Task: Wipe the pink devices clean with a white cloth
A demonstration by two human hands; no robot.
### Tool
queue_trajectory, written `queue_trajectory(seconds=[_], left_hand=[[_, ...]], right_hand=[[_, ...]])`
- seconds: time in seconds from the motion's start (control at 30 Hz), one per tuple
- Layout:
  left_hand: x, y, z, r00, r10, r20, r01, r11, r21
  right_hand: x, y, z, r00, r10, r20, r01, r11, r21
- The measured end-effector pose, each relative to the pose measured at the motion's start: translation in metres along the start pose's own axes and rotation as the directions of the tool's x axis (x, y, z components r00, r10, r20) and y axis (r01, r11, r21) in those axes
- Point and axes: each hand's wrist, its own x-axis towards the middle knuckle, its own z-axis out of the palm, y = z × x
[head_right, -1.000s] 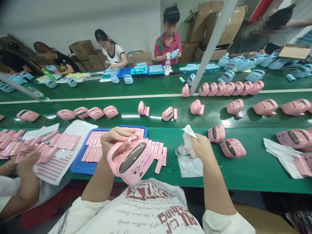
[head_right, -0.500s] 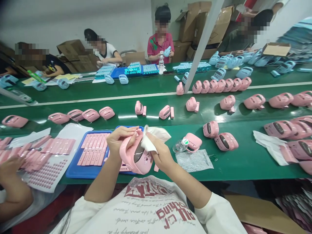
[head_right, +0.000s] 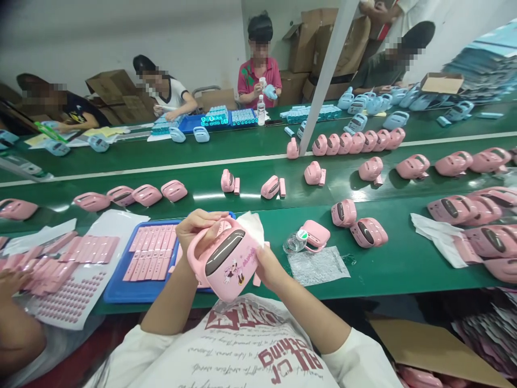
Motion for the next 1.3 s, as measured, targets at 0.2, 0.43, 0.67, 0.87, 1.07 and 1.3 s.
queue_trajectory(seconds=[0.2,0.43,0.67,0.87,1.07,1.3], left_hand=[[0.019,-0.01,-0.007,0.893,-0.415,0.175,0.382,0.904,0.194],[-0.027,-0.027,-0.026,0.695,-0.707,0.13,0.69,0.707,0.155],[-0.065,-0.034,-0.01,0.77,-0.637,0.042,0.602,0.746,0.284],[-0.051,-0.034,-0.022,0.913,-0.3,0.276,0.011,0.695,0.719],[-0.051,-0.033,-0.028,0.861,0.063,0.505,-0.431,0.619,0.657],[-0.069,-0.036,-0.05,0.859,0.019,0.511,-0.377,0.698,0.608]], right_hand=[[0.006,0.006,0.009,0.985,0.146,-0.096,-0.099,0.917,0.386],[0.019,0.032,-0.023,0.87,0.048,-0.491,0.117,0.947,0.301],[0.027,0.017,-0.032,0.913,-0.357,-0.197,0.307,0.92,-0.245],[0.036,-0.029,-0.025,0.735,-0.662,0.15,0.455,0.316,-0.833],[0.04,-0.043,-0.029,0.89,-0.429,0.153,0.373,0.496,-0.784],[0.055,-0.064,-0.064,0.832,-0.344,-0.435,0.168,0.904,-0.394]])
